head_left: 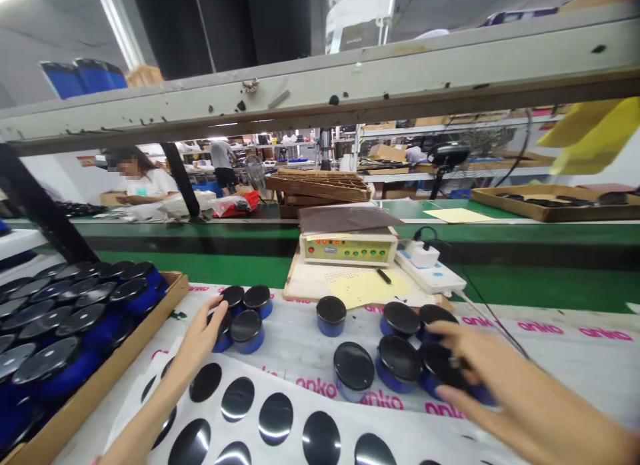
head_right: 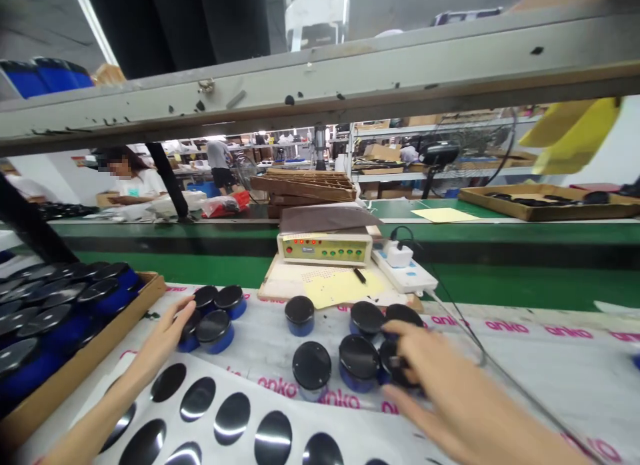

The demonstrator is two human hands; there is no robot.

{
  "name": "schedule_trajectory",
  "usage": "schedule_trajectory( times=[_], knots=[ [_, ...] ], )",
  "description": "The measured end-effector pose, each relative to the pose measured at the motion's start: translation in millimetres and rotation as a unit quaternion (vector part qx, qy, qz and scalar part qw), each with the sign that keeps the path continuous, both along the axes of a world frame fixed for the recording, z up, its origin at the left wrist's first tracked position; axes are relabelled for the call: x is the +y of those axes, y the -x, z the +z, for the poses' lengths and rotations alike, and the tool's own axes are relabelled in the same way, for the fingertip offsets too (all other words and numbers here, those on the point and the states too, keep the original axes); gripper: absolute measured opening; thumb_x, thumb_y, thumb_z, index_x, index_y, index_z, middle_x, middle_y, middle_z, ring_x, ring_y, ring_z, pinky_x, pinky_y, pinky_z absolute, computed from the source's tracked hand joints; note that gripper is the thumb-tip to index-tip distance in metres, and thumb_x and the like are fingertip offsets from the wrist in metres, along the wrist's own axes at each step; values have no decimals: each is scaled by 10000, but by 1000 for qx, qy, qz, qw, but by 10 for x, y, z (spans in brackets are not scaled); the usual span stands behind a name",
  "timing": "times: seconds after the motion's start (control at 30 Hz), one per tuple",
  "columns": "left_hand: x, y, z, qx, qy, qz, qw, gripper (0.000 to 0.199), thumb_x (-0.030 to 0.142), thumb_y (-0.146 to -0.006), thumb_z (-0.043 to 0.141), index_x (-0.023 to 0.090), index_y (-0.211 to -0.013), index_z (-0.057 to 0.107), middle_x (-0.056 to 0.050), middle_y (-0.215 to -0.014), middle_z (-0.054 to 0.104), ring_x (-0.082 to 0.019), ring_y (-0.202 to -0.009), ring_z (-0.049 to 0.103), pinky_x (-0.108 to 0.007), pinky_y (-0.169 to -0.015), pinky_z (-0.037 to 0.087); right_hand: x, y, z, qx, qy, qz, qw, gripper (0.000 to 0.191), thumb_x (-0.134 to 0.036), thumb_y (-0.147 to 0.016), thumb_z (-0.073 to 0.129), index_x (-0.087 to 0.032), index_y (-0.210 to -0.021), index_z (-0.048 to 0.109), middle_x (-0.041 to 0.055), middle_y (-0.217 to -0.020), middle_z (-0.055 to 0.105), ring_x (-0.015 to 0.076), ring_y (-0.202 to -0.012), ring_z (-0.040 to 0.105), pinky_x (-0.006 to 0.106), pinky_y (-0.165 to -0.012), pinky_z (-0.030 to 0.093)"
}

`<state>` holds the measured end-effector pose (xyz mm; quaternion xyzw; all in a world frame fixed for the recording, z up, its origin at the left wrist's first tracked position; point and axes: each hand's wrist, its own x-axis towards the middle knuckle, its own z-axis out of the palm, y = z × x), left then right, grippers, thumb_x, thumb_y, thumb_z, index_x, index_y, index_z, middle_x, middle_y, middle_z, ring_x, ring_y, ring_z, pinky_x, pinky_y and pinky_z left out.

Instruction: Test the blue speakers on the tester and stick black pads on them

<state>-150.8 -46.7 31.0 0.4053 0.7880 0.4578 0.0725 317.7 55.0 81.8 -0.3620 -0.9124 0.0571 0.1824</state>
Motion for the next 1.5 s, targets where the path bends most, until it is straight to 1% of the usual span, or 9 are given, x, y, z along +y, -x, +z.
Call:
schedule_trajectory(
  times=[0.17, 0.3, 0.37, 0.53, 0.67, 0.83, 0.97, 1.1, 1.5],
  knots=[
    [-48, -357, 194, 58, -38, 6, 998, 507, 518, -833, 449, 196, -1223, 486, -114, -1345, 457, -315, -1304, 356, -522, -1105, 222, -30, 598, -64, -64, 38, 110, 991, 242, -401, -835, 586, -174, -912, 557, 150, -1296, 502, 332, -1253, 385, 512, -1011, 344],
    [-155, -1108, 257, 96, -6, -243, 965, 332, 423, -892, 469, 286, -1189, 525, -43, -1302, 507, -237, -1240, 445, -421, -1069, 344, -62, 682, -28, -76, 84, 152, 982, 79, -189, -826, 540, -171, -901, 526, 132, -1233, 510, 285, -1216, 413, 437, -986, 384],
    [-123, -1481, 191, 59, 70, -368, 925, 570, 412, -841, 581, 307, -1360, 373, -44, -1426, 397, -247, -1308, 373, -412, -1093, 323, -139, 627, 21, -77, 113, 172, 975, 102, -130, -811, 497, -184, -897, 511, 112, -1216, 506, 256, -1198, 429, 397, -979, 395],
    [195, -1954, 32, 37, 68, -457, 886, 667, 305, -788, 664, 270, -1380, 358, -57, -1393, 438, -235, -1266, 431, -371, -1082, 349, -138, 549, 112, -50, 145, 119, 981, 102, -259, -867, 480, -212, -957, 485, 56, -1011, 566, 182, -883, 566, 306, -778, 480],
    [366, -2001, 146, 50, 63, -481, 873, 672, 244, -784, 638, 234, -1389, 345, -78, -1395, 427, -241, -1257, 441, -372, -1068, 364, 263, 629, 52, -19, 48, 2, 999, 155, -323, -878, 471, -179, -931, 487, 123, -1035, 555, 259, -971, 526, 392, -836, 414],
    [516, -1797, 363, 101, 43, -453, 884, 547, 116, -710, 582, 266, -1233, 526, -43, -1396, 407, -227, -1262, 422, -349, -1075, 336, 616, 771, -10, -32, 63, -12, 997, 204, -315, -741, 640, -194, -773, 478, 87, -850, 596, 273, -872, 550, 351, -735, 408],
    [769, -1640, 335, 119, 40, -339, 932, 540, 199, -770, 572, 165, -1295, 448, -142, -1391, 396, -302, -1302, 343, -481, -1091, 251, 527, 770, 185, -12, 91, 1, 996, 198, -353, -823, 535, -201, -940, 489, 26, -828, 579, 190, -737, 558, 281, -636, 409],
    [904, -1672, 276, 124, 68, -327, 934, 428, 292, -857, 532, 153, -1260, 483, -147, -1278, 520, -289, -1205, 464, -471, -1027, 337, 420, 688, 335, 2, 102, -2, 995, 280, -307, -823, 487, -208, -1084, 462, 5, -824, 541, 177, -722, 537, 277, -627, 411],
    [1255, -1700, 362, 131, 112, -407, 897, 267, 345, -914, 530, 152, -1092, 578, -73, -1115, 597, -205, -978, 594, -421, -853, 493, 455, 746, -5, -73, 76, 13, 994, 93, -266, -801, 556, -181, -819, 522, 9, -788, 552, 169, -728, 502, 336, -724, 376]
  ],
)
